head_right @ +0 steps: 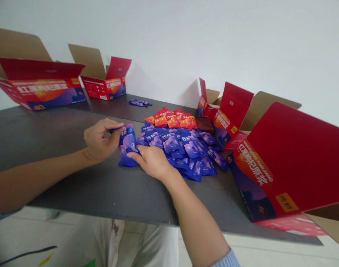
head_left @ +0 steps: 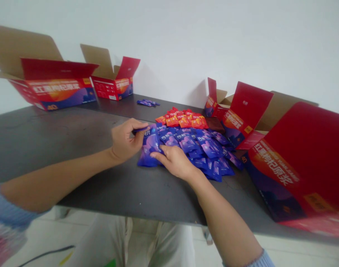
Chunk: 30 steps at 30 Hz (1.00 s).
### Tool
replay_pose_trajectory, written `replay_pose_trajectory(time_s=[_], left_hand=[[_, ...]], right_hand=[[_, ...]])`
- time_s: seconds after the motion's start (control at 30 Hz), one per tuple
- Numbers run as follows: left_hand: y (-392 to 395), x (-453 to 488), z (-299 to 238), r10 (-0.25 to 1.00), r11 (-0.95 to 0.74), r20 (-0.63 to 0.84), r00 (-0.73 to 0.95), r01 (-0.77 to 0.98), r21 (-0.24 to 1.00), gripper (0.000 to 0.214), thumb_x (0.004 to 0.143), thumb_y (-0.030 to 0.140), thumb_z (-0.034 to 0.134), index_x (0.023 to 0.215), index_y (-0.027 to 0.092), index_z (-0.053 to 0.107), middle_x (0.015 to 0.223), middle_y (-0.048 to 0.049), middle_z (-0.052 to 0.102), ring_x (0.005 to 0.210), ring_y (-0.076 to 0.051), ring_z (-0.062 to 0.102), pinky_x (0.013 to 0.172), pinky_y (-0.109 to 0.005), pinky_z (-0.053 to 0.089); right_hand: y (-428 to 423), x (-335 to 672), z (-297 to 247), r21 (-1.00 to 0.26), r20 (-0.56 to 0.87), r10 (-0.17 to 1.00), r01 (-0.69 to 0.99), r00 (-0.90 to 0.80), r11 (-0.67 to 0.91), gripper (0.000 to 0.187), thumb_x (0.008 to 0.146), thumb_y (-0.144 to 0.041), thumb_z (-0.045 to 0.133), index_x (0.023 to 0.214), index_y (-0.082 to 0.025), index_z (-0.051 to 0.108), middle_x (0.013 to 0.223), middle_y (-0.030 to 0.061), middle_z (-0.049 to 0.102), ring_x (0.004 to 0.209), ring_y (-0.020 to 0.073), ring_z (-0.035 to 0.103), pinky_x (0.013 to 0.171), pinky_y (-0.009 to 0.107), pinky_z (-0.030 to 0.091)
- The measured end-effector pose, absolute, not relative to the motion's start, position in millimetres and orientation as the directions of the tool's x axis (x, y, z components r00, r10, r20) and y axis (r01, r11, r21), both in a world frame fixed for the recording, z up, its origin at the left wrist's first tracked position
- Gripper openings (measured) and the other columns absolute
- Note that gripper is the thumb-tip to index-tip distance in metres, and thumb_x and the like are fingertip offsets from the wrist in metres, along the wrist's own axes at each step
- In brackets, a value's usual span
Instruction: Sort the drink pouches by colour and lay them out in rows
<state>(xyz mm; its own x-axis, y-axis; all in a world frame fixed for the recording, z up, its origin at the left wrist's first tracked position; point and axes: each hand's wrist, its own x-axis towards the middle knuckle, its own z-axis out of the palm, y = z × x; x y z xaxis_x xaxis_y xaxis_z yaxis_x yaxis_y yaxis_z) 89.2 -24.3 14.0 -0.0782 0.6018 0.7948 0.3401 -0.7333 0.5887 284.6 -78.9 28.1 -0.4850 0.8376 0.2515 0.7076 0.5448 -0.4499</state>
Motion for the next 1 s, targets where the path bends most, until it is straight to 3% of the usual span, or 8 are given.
replay_pose_trajectory(time_s=[0.13,0.27,0.4,0.47,0.67,0.87,1.0], left_hand=[[-22.7,82.2,16.6,0.533,-0.783,0.846,0.006,0.381,0.491,0.019,0.087,0.046,0.075,0.083,0.027,0.071,0.084,-0.0069,0.076,0.082,-0.021,0.072,0.082,-0.038,0.059],[-20.5,83.0,22.1,0.367,-0.895,0.921,0.130,0.320,0.311,0.016,0.087,0.037,0.076,0.080,0.025,0.068,0.089,-0.0074,0.080,0.084,-0.020,0.076,0.082,-0.036,0.060],[-22.4,84.0,26.4,0.503,-0.834,0.858,0.105,0.320,0.450,0.025,0.080,0.043,0.083,0.088,0.022,0.072,0.119,-0.0123,0.078,0.103,-0.024,0.076,0.090,-0.036,0.061],[-23.9,82.7,27.0,0.578,-0.784,0.810,0.103,0.346,0.515,0.032,0.073,0.045,0.088,0.092,0.023,0.076,0.123,-0.0111,0.077,0.110,-0.027,0.074,0.090,-0.036,0.060],[-23.6,79.1,25.5,0.661,-0.676,0.750,-0.009,0.426,0.601,0.005,0.080,0.034,0.081,0.082,0.030,0.078,0.084,-0.0032,0.078,0.090,-0.025,0.075,0.076,-0.034,0.057],[-30.2,82.3,31.6,0.642,-0.652,0.763,-0.078,0.470,0.596,0.006,0.088,0.033,0.075,0.086,0.029,0.078,0.083,-0.0053,0.075,0.090,-0.025,0.071,0.068,-0.031,0.051],[-36.1,85.3,34.8,0.585,-0.657,0.810,-0.041,0.562,0.503,0.007,0.089,0.030,0.074,0.087,0.027,0.080,0.084,-0.0052,0.076,0.085,-0.023,0.070,0.072,-0.031,0.050]], right_hand=[[-78.2,284.8,26.1,-0.411,0.238,0.836,0.728,-0.495,0.548,0.040,0.105,-0.053,0.054,0.088,-0.019,0.064,0.074,0.0020,0.064,0.069,0.0160,0.058,0.064,0.026,0.029],[-77.4,283.0,22.4,-0.349,0.202,0.837,0.761,-0.509,0.547,0.039,0.105,-0.053,0.053,0.091,-0.018,0.066,0.077,0.0040,0.068,0.070,0.0168,0.060,0.063,0.027,0.028],[-78.5,282.0,24.2,-0.303,0.192,0.838,0.782,-0.510,0.545,0.040,0.105,-0.053,0.052,0.092,-0.018,0.066,0.079,0.0052,0.069,0.070,0.0175,0.061,0.064,0.028,0.028],[-79.4,282.0,26.8,-0.291,0.199,0.838,0.786,-0.508,0.545,0.041,0.106,-0.053,0.051,0.092,-0.018,0.066,0.080,0.0052,0.070,0.072,0.0176,0.062,0.065,0.028,0.030],[-79.4,284.0,31.1,-0.360,0.224,0.837,0.756,-0.499,0.547,0.036,0.107,-0.050,0.052,0.095,-0.019,0.065,0.080,0.0036,0.068,0.076,0.0183,0.064,0.067,0.027,0.032],[-77.6,289.6,30.0,-0.419,0.312,0.831,0.718,-0.460,0.555,0.035,0.111,-0.045,0.041,0.095,-0.021,0.059,0.079,0.0021,0.064,0.074,0.0172,0.061,0.068,0.026,0.031],[-78.5,292.7,33.7,-0.399,0.324,0.821,0.719,-0.470,0.569,0.037,0.112,-0.043,0.038,0.090,-0.021,0.057,0.073,-0.0001,0.059,0.069,0.0153,0.056,0.065,0.026,0.027]])
